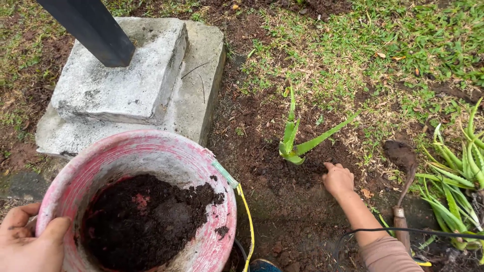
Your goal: The recorder is planting and organizing aloe vera plants in a garden bed.
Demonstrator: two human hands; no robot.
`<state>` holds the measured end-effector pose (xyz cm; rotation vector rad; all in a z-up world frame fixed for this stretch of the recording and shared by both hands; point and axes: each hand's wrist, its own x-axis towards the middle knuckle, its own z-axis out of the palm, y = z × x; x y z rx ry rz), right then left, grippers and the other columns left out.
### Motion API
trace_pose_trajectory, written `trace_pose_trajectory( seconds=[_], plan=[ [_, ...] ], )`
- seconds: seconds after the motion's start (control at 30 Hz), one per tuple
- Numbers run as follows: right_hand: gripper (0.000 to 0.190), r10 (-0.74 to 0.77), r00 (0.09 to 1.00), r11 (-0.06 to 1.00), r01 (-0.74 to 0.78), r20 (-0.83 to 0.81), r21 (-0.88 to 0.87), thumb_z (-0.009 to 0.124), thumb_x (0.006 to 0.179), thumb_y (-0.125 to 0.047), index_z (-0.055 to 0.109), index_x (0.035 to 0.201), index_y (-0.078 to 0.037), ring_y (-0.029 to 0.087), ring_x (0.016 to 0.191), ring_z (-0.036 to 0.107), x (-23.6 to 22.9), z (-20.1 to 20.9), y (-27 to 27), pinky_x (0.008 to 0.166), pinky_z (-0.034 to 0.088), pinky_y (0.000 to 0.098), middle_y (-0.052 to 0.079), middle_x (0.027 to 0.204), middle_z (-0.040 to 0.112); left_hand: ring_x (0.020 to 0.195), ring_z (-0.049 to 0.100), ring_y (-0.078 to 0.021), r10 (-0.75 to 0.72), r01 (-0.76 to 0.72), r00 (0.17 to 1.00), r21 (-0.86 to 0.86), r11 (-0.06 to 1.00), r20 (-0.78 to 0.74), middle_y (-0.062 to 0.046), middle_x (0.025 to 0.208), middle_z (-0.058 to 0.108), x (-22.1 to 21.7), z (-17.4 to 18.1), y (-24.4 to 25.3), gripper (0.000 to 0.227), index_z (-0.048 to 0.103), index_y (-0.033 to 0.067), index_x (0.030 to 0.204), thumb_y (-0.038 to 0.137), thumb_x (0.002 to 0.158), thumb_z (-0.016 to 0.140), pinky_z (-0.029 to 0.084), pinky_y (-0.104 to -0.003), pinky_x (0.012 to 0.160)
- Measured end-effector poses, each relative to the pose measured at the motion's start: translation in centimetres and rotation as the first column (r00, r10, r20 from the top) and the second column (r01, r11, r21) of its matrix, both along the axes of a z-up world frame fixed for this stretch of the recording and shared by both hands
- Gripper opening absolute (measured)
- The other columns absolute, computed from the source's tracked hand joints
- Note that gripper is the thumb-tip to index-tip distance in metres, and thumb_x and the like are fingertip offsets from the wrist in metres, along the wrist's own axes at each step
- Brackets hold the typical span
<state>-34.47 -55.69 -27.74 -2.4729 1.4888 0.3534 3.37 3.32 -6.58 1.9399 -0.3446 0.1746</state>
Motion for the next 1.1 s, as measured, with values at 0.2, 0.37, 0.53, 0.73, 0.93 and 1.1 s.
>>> trace_pose_trajectory(
  seconds=[0.2, 0.37, 0.53, 0.73, 0.93, 1.1],
  plan=[
    [0.042, -0.334, 0.913, 0.897, 0.232, 0.234, 0.376, 0.075, 0.094, -0.022, 0.072, 0.136, -0.018, 0.028, 0.105, 0.077, 1.9, 4.0, 0.9, 0.098, 0.059, 0.0403, 0.013, 0.126, 0.076, 0.094, 0.071, -0.0199, 0.039, -0.039, 0.999, 0.090, 0.995, -0.003, -0.020, 0.106, 0.072, -2.4, 4.1, -2.9, 0.032, 0.059, -0.0097, 0.116, -0.016, 0.086, 0.070, 0.058, -0.032, 0.093],
    [0.034, -0.694, 0.389, 0.639, -0.055, 0.606, 0.767, 0.072, 0.088, -0.001, 0.058, 0.119, -0.004, 0.025, 0.104, 0.072, 5.1, 3.5, 7.5, 0.088, 0.064, 0.0355, 0.014, 0.116, 0.072, 0.091, 0.071, -0.0179, 0.009, -0.003, 0.999, 0.121, 0.993, -0.048, -0.018, 0.105, 0.072, -3.0, 5.4, -3.8, 0.029, 0.059, -0.0097, 0.118, -0.010, 0.091, 0.071, 0.057, -0.030, 0.088],
    [0.025, -0.377, 0.379, 0.882, -0.131, 0.845, 0.453, 0.068, 0.095, -0.004, 0.064, 0.120, -0.002, 0.023, 0.115, 0.068, 6.1, 2.7, 11.2, 0.101, 0.055, 0.0311, 0.014, 0.123, 0.065, 0.086, 0.069, -0.0192, 0.099, -0.076, 0.990, 0.205, 0.976, -0.104, -0.018, 0.101, 0.073, -4.2, 7.7, -5.3, 0.036, 0.062, -0.0089, 0.122, -0.008, 0.087, 0.072, 0.054, -0.030, 0.077],
    [0.048, 0.550, 0.650, 0.835, -0.442, 0.523, -0.328, 0.055, 0.092, -0.006, 0.056, 0.140, -0.003, 0.034, 0.132, 0.054, 6.7, 3.5, 12.7, 0.114, 0.041, 0.0414, 0.015, 0.149, 0.051, 0.092, 0.071, -0.0183, 0.067, -0.056, 0.995, 0.153, 0.987, -0.068, -0.018, 0.104, 0.073, -2.8, 5.2, -3.3, 0.033, 0.062, -0.0107, 0.120, -0.010, 0.089, 0.072, 0.058, -0.030, 0.086],
    [0.052, 0.590, 0.729, 0.806, -0.512, 0.346, -0.296, 0.052, 0.097, -0.024, 0.048, 0.144, -0.003, 0.033, 0.139, 0.042, 9.9, 6.0, 13.1, 0.119, 0.028, 0.0491, 0.013, 0.155, 0.044, 0.088, 0.071, -0.0195, 0.055, -0.052, 0.997, 0.057, 0.997, -0.055, -0.019, 0.101, 0.072, -0.9, 1.9, -0.9, 0.033, 0.058, -0.0054, 0.116, -0.012, 0.086, 0.072, 0.058, -0.032, 0.082],
    [0.056, 0.608, 0.709, 0.793, -0.522, 0.358, -0.314, 0.059, 0.093, -0.030, 0.054, 0.140, 0.001, 0.035, 0.133, 0.045, 8.7, 6.6, 13.5, 0.111, 0.024, 0.0600, 0.014, 0.155, 0.046, 0.087, 0.071, -0.0209, -0.014, 0.012, 0.999, 0.047, 0.999, 0.032, -0.020, 0.103, 0.072, 0.7, -0.9, 1.8, 0.035, 0.057, -0.0038, 0.116, -0.014, 0.086, 0.072, 0.059, -0.034, 0.085]
  ],
)
